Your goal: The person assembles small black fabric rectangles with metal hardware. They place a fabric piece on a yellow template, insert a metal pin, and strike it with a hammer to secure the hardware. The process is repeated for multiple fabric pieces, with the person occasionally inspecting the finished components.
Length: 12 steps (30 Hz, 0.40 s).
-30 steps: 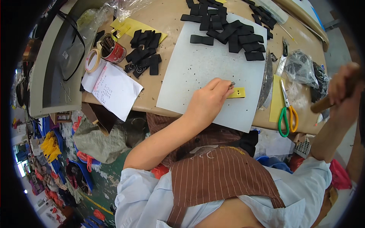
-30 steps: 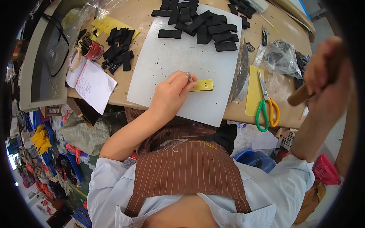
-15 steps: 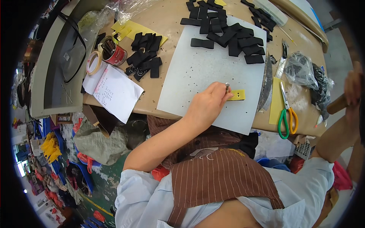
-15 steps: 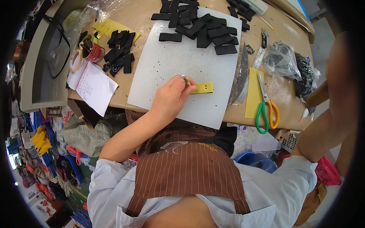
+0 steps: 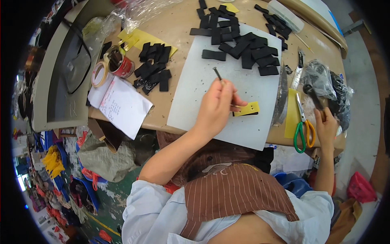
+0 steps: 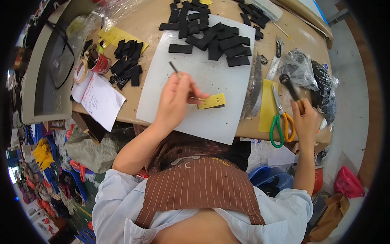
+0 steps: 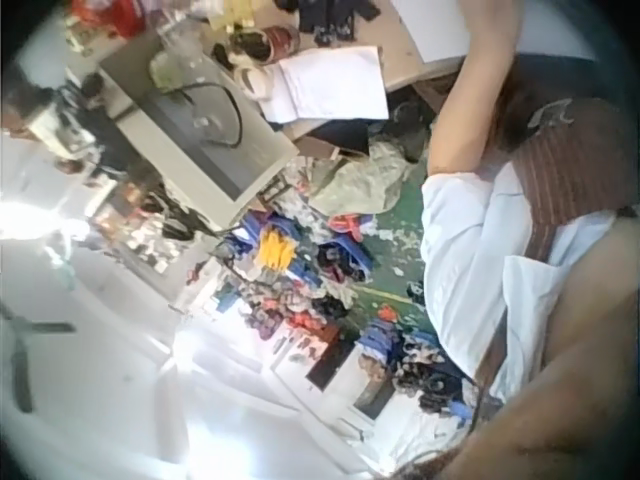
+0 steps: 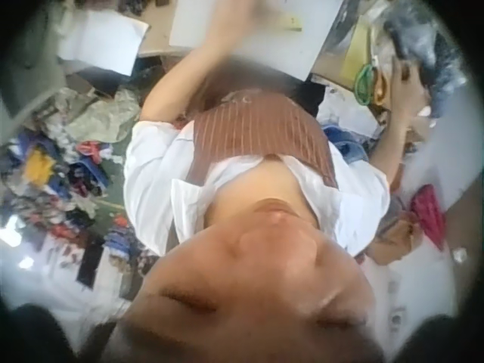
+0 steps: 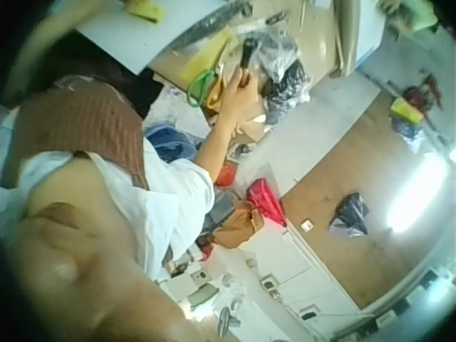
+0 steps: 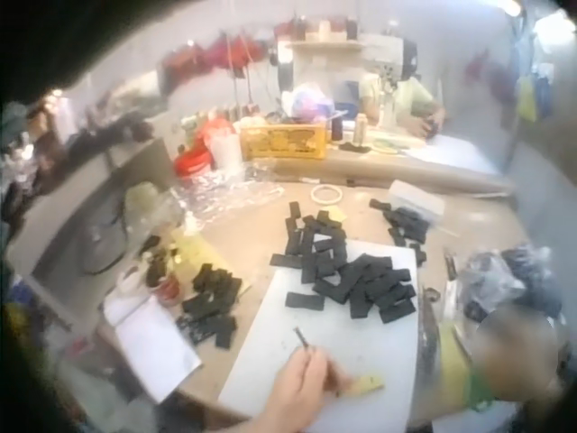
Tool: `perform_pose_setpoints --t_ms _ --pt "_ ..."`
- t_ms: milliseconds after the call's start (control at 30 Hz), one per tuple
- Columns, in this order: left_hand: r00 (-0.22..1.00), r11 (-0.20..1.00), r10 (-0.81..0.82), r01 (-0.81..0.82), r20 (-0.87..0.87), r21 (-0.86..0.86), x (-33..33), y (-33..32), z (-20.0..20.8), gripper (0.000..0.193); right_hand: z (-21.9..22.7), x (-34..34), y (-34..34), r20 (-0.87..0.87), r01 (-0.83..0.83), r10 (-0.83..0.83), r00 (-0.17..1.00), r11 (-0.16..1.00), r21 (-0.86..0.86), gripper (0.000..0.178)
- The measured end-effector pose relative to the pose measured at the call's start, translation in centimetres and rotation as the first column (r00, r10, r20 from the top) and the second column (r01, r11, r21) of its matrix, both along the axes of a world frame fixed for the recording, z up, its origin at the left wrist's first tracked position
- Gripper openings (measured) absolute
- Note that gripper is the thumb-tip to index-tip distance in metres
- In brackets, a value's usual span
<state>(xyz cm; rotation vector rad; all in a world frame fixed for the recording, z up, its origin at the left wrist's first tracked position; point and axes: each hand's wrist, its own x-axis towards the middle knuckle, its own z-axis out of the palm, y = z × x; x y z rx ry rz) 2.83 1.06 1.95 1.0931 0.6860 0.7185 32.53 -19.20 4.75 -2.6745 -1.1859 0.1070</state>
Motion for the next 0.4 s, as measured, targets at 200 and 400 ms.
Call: perform_pose_setpoints --t_ms 200,400 --pt "0.934 0.625 0.076 0.228 -0.350 0.746 -2.1 -1.0 0.5 0.034 -0.5 -5.0 4.4 -0.026 -0.432 0.483 0.875 0.805 0.407 0.041" --pt "0.866 0.418 0.175 0.365 -0.468 0.832 -2.7 -1.7 -3.1 0.057 -2.4 -10.7 12.3 -0.214 -0.863 0.903 0.374 0.423 0.276 0.050"
